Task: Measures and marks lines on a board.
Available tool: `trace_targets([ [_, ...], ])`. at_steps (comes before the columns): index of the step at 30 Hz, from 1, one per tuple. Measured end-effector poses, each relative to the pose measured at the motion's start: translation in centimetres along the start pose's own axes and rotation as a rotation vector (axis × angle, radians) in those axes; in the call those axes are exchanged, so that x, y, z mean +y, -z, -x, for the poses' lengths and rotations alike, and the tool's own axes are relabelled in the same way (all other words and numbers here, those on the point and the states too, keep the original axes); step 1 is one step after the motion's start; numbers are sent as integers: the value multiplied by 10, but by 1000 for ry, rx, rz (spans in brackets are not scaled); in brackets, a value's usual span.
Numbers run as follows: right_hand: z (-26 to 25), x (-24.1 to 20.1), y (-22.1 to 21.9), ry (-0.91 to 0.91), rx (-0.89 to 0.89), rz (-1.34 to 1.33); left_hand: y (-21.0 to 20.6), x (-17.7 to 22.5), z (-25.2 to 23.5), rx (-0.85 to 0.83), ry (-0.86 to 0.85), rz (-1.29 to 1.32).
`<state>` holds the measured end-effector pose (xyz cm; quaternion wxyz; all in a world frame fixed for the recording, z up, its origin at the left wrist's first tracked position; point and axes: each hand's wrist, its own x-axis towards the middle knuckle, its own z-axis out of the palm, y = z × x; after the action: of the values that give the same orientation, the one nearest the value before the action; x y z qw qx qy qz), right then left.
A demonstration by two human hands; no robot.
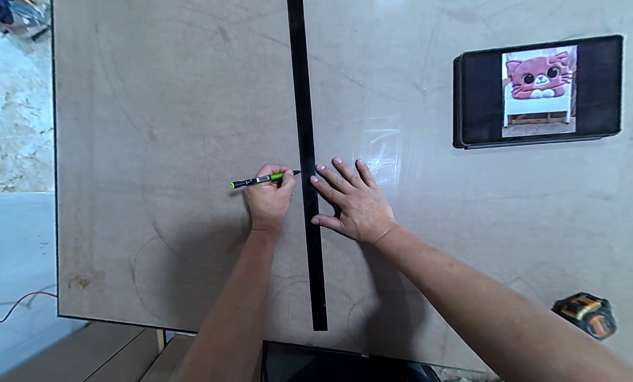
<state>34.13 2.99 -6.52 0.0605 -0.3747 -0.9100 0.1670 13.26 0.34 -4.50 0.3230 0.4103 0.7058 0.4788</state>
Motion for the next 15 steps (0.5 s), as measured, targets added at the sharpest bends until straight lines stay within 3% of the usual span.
trace_targets([
  [15, 0, 1, -1, 12, 8, 1, 0, 0, 0, -3, -12, -3],
])
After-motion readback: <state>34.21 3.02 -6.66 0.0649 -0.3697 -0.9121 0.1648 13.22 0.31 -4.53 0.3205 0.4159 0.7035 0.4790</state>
